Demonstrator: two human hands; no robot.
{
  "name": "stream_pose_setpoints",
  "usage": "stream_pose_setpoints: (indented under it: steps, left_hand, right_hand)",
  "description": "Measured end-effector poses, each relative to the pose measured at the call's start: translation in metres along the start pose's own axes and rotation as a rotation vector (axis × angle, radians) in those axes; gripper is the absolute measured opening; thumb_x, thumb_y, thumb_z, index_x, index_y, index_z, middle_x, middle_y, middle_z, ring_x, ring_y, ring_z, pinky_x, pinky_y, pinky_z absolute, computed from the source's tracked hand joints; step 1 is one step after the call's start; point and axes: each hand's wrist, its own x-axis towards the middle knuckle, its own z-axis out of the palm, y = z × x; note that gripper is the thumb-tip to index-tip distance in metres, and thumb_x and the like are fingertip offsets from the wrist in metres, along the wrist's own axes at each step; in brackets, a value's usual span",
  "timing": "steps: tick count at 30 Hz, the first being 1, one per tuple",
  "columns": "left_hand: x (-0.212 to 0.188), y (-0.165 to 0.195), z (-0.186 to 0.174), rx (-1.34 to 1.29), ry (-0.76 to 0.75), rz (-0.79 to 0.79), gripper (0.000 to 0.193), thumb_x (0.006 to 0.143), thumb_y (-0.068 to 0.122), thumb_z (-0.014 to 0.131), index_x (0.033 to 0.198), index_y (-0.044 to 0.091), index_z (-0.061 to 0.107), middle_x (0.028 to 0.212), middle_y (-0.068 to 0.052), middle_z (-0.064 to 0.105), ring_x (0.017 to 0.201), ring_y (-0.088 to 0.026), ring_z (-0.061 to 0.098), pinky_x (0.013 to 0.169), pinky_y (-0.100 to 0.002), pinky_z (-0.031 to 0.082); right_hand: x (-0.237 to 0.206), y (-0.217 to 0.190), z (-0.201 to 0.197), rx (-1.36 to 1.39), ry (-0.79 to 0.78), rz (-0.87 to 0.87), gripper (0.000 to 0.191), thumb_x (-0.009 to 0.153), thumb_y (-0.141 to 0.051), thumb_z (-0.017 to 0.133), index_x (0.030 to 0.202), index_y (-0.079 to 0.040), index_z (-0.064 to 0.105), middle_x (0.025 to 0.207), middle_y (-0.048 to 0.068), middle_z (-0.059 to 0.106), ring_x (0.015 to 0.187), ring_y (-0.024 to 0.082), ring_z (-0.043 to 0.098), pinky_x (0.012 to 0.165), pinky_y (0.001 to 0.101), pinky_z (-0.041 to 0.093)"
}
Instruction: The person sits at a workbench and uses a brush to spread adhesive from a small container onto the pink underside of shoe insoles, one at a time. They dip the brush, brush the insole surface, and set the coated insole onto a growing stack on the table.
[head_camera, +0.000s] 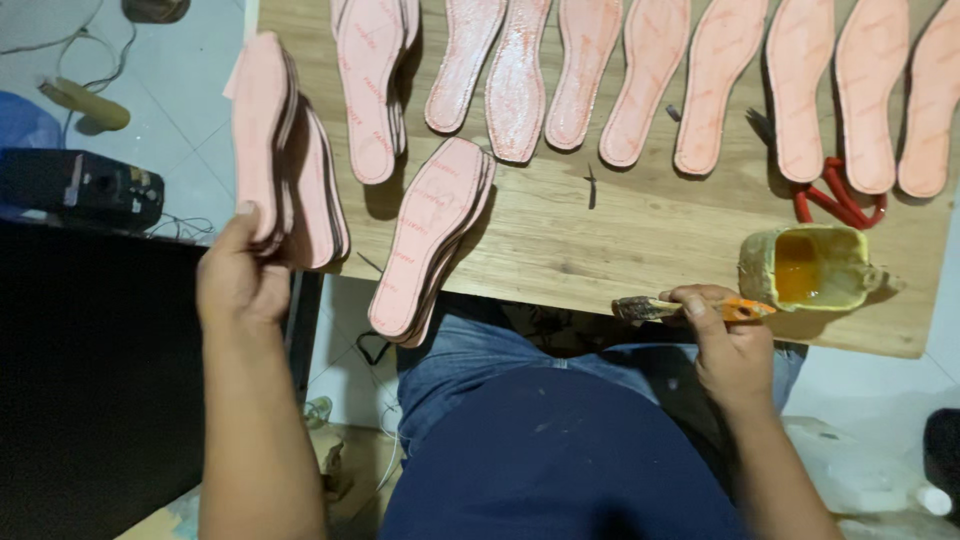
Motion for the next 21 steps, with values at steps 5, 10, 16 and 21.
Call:
stream_pose_setpoints:
  steps: [5, 10, 16, 21]
  left_hand:
    - [-0.046, -0.005, 0.022, -0.065, -0.330, 0.104, 0.058, 0.096, 0.005, 0.068, 0.149, -0.005, 0.046, 0.134, -0.014, 0.063, 0.117, -0.024, 0.065, 0.109, -0.040, 0.053]
    - [-0.098, -0.016, 0.061, 0.226, -0.456, 0.212, 0.077, 0.085, -0.006, 0.069, 0.155, -0.001, 0.036, 0.136, -0.008, 0.059, 0.124, -0.020, 0.060, 0.110, -0.036, 0.049]
    - [-0.139, -0.061, 0.088, 0.476, -0.722, 0.357, 0.055, 0.096, 0.001, 0.072, 0.145, 0.003, 0.046, 0.134, -0.011, 0.062, 0.129, -0.021, 0.060, 0.115, -0.036, 0.052]
    - [-0.135, -0.116, 0.107, 0.819, -0.990, 0.476, 0.051, 0.086, 0.009, 0.080, 0.134, 0.011, 0.060, 0.134, -0.012, 0.064, 0.128, -0.028, 0.062, 0.113, -0.037, 0.049]
  right_hand:
    - [-0.004, -0.006, -0.006, 0.143, -0.011, -0.108, 0.020, 0.106, -0.009, 0.055, 0.104, 0.003, 0.070, 0.116, 0.013, 0.070, 0.110, 0.021, 0.068, 0.101, 0.0334, 0.054]
    - [-0.006, -0.021, -0.004, 0.042, -0.039, -0.148, 0.015, 0.098, -0.002, 0.059, 0.110, 0.003, 0.066, 0.118, 0.014, 0.068, 0.109, 0.021, 0.067, 0.098, 0.0336, 0.054]
    - [-0.006, -0.046, 0.009, -0.029, -0.131, -0.091, 0.032, 0.095, 0.001, 0.061, 0.127, 0.000, 0.067, 0.106, 0.011, 0.070, 0.090, 0.016, 0.068, 0.082, 0.0280, 0.055]
    - [-0.011, -0.075, 0.013, -0.185, -0.295, -0.261, 0.057, 0.085, 0.000, 0.073, 0.140, -0.004, 0.058, 0.121, 0.009, 0.070, 0.081, 0.012, 0.064, 0.073, 0.0224, 0.052]
